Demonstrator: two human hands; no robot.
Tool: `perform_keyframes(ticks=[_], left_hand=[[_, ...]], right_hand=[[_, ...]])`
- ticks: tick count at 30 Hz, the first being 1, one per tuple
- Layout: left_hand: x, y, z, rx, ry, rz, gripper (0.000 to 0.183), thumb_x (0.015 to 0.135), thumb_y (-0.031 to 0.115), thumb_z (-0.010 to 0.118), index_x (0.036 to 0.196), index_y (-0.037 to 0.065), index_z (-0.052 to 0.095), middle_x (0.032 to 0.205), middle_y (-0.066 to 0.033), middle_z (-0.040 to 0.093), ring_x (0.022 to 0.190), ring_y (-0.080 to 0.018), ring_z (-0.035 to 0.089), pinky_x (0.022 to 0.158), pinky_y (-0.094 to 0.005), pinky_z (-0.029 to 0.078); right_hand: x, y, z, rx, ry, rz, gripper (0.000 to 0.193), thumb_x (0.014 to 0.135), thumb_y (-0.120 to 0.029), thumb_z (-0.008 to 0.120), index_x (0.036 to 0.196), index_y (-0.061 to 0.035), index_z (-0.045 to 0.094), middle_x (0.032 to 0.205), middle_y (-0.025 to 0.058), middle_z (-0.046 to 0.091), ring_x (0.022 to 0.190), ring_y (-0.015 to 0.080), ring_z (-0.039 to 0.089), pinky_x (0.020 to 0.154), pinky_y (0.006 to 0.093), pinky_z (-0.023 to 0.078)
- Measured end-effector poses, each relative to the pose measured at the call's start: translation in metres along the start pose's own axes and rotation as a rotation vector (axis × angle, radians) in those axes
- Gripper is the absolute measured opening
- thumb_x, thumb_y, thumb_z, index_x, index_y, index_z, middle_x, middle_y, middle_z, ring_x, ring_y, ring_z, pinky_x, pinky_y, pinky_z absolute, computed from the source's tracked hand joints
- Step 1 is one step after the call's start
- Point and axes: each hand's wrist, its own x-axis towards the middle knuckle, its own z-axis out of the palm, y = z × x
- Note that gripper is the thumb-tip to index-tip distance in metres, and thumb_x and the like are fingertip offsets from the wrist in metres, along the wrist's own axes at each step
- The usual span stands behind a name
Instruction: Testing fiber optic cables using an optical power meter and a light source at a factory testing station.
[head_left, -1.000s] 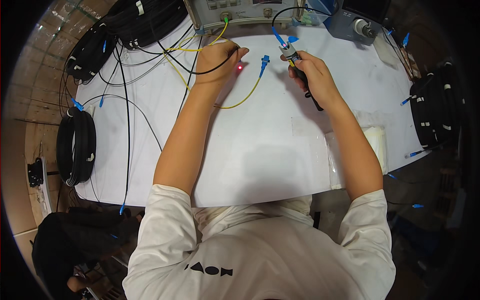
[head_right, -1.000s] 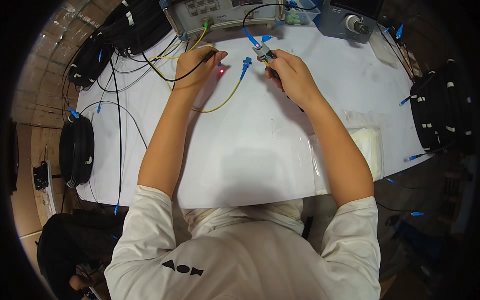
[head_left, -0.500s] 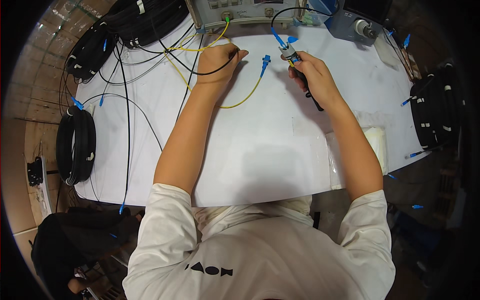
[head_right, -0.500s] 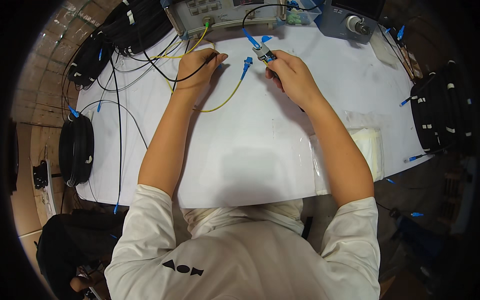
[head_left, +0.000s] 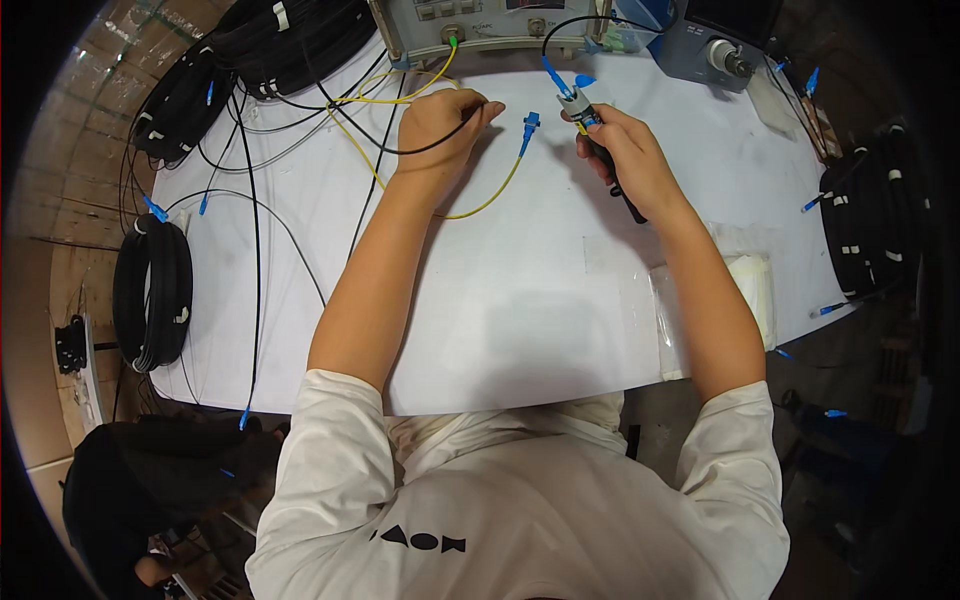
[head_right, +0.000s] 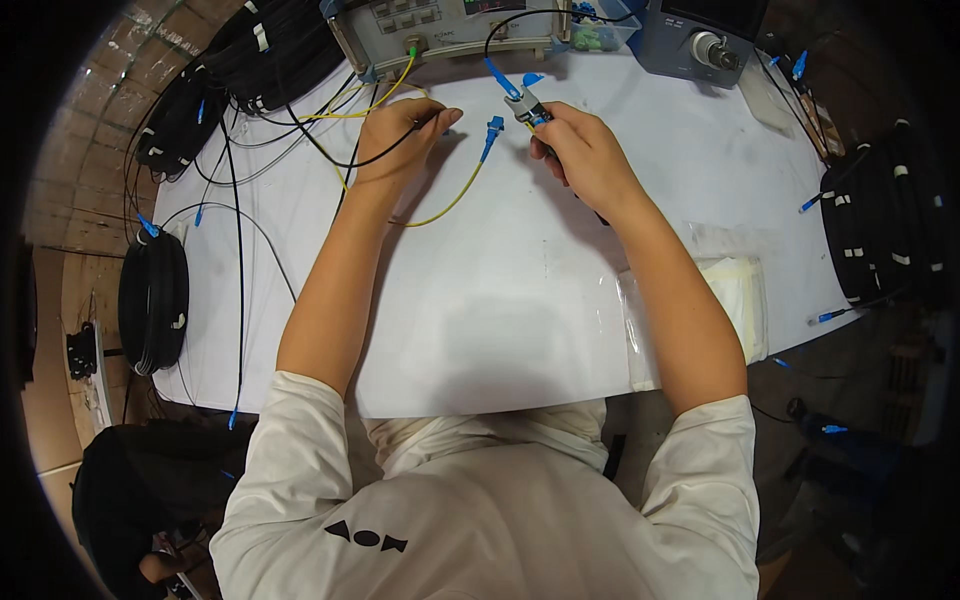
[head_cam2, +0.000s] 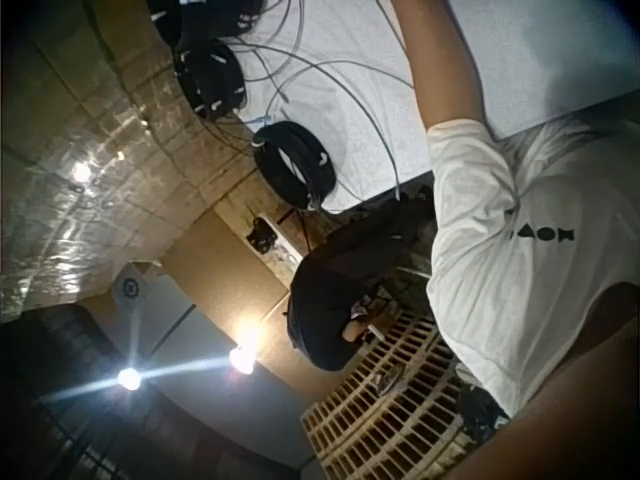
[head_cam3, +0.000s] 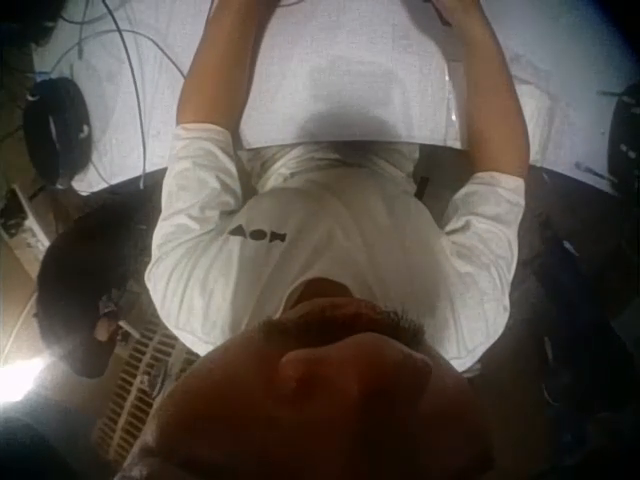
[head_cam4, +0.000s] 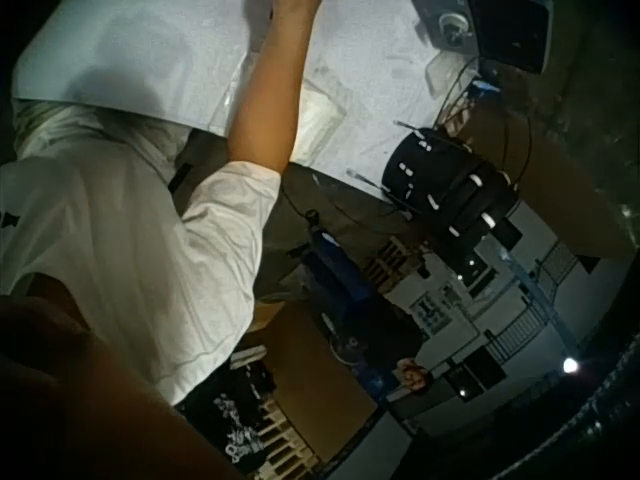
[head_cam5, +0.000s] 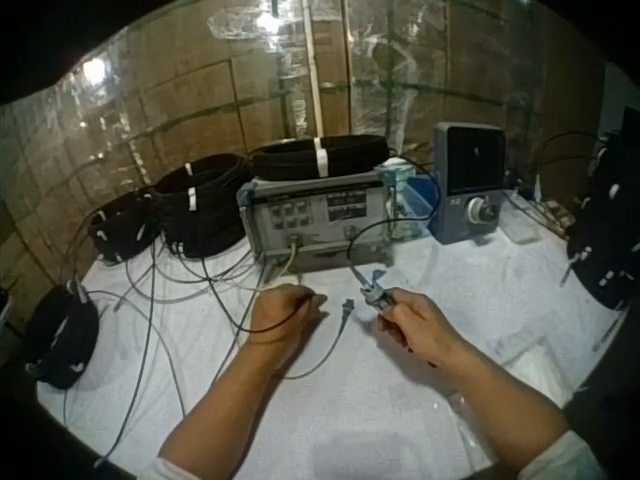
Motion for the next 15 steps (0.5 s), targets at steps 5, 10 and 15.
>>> perform_keyframes(ticks=[5,10,15], left_hand=[[0.002,0.007,0.008,-0.249,0.029,-0.037,0.020,0.092,0.015,0.069,0.107,0.001,0.070,0.078,-0.0060,0.072,0.073,-0.0100,0.069,0.069,-0.0221,0.051],[0.006,0.002,0.018,-0.294,0.075,0.091,0.024,0.093,0.012,0.067,0.114,0.001,0.068,0.095,-0.0097,0.074,0.088,-0.0107,0.069,0.078,-0.0241,0.054],[0.020,-0.002,0.036,-0.310,0.067,0.143,0.032,0.094,0.018,0.064,0.123,0.002,0.063,0.101,-0.0177,0.070,0.088,-0.0258,0.069,0.078,-0.0334,0.053]], right_hand=[[-0.002,-0.005,0.000,0.016,-0.004,0.021,0.023,0.092,-0.021,0.046,0.097,-0.0036,0.062,0.074,-0.0010,0.059,0.057,0.0057,0.046,0.049,0.0238,0.036],[-0.002,-0.002,0.000,0.038,-0.001,0.014,0.023,0.092,-0.020,0.046,0.097,-0.0036,0.062,0.075,-0.0011,0.059,0.057,0.0056,0.047,0.049,0.0231,0.036],[0.000,-0.006,0.002,0.043,-0.010,0.028,0.023,0.093,-0.019,0.046,0.099,-0.0032,0.062,0.075,-0.0011,0.059,0.057,0.0054,0.048,0.050,0.0226,0.037]])
